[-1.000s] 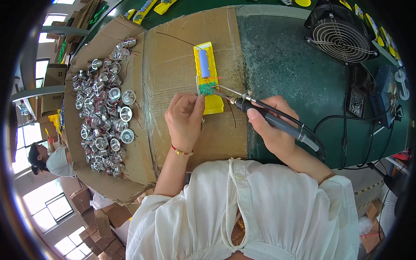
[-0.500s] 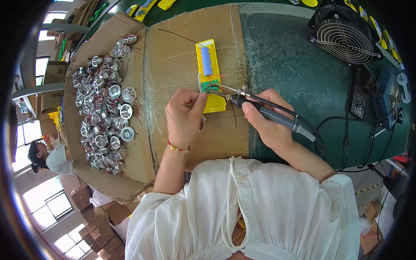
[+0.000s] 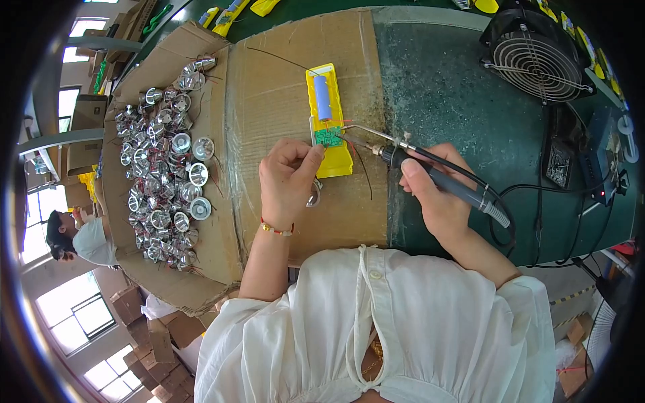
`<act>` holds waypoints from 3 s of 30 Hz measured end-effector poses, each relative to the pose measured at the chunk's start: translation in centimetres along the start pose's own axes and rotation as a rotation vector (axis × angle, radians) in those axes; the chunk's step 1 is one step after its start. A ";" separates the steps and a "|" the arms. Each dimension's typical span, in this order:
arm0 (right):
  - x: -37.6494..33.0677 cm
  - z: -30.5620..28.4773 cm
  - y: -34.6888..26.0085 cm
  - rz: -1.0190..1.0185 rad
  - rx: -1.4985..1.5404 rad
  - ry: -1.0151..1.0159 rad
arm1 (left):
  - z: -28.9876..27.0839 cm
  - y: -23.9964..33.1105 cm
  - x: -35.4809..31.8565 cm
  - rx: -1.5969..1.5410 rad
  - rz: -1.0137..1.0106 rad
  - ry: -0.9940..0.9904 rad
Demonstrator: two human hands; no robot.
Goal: Soldering wires onto circuit boards and assembling reflectors into flashlight housings on a factory line.
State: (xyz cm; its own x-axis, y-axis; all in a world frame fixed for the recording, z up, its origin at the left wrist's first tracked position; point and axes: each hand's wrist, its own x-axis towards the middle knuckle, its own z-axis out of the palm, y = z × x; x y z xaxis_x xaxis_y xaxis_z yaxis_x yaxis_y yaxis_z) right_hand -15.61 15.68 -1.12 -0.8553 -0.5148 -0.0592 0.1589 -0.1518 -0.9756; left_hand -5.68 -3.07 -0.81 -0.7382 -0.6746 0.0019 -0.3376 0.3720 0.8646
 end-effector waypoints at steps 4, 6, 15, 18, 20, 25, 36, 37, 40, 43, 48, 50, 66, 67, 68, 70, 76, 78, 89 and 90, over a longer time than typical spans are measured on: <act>-0.3 -1.5 -0.1 -0.011 -0.043 0.062 | -0.4 1.0 0.1 -0.238 -0.288 -0.013; -0.5 -2.6 -0.3 -0.009 -0.057 0.092 | -0.8 1.0 0.2 -0.276 -0.230 -0.011; 0.3 -3.8 1.2 -0.011 -0.133 0.169 | 3.8 5.4 16.5 0.353 0.141 -0.199; 0.1 -3.7 1.4 -0.010 -0.137 0.163 | 5.0 4.6 25.0 0.259 0.304 0.109; 0.0 -4.0 1.6 -0.057 -0.195 0.151 | 4.4 4.2 28.3 0.535 0.410 0.312; 0.1 -4.3 1.8 -0.043 -0.178 0.118 | -1.1 2.0 31.3 1.041 0.085 -0.123; 0.1 -4.4 1.8 -0.015 -0.163 0.171 | -0.8 2.0 6.7 0.635 0.274 -0.020; 0.3 -4.1 1.6 -0.040 -0.153 0.159 | -1.1 1.9 4.4 0.593 0.280 -0.055; 0.6 -4.1 1.7 -0.064 -0.169 0.185 | -3.3 1.3 1.7 0.303 0.230 0.109; 0.7 -4.1 1.9 -0.057 -0.169 0.196 | -8.9 -2.1 5.8 0.650 0.223 0.438; 0.4 -3.8 2.0 -0.065 -0.135 0.186 | -15.1 -5.7 12.5 1.154 0.108 0.369; 0.2 -3.7 1.9 -0.081 -0.138 0.195 | -14.9 -7.4 13.9 1.187 0.092 0.379; -0.4 -1.1 -0.5 -0.155 -0.197 0.015 | -2.7 0.6 -0.6 -0.234 -0.187 -0.046; -0.3 -0.8 -0.5 -0.172 -0.235 -0.012 | -2.4 0.2 -0.4 -0.156 -0.169 -0.042; -0.3 -0.7 -0.4 -0.189 -0.271 -0.038 | -2.1 0.4 -0.4 -0.153 -0.175 -0.044; -0.5 -0.8 -0.1 -0.178 -0.298 -0.036 | -1.7 1.3 -0.5 -0.057 -0.236 -0.021; -0.3 -0.1 -0.2 -0.206 -0.323 -0.057 | -0.5 0.5 -0.6 -0.025 -0.096 -0.016; -0.2 0.2 -0.1 -0.205 -0.328 -0.059 | -0.3 0.4 -0.5 0.049 -0.030 -0.003; 0.3 0.6 -0.1 -0.127 -0.353 -0.115 | 0.0 0.3 0.1 0.085 0.075 -0.038; 0.3 0.6 0.0 -0.097 -0.335 -0.116 | 0.0 0.4 0.2 0.073 0.066 -0.034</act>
State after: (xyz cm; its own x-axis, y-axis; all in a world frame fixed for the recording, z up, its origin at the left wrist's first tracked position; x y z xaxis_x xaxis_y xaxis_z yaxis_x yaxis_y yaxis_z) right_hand -15.59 15.01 -0.99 -0.7936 -0.6069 0.0427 -0.1070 0.0702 -0.9918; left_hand -5.95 -3.00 -0.47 -0.7789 -0.6259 0.0394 -0.3285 0.4608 0.8244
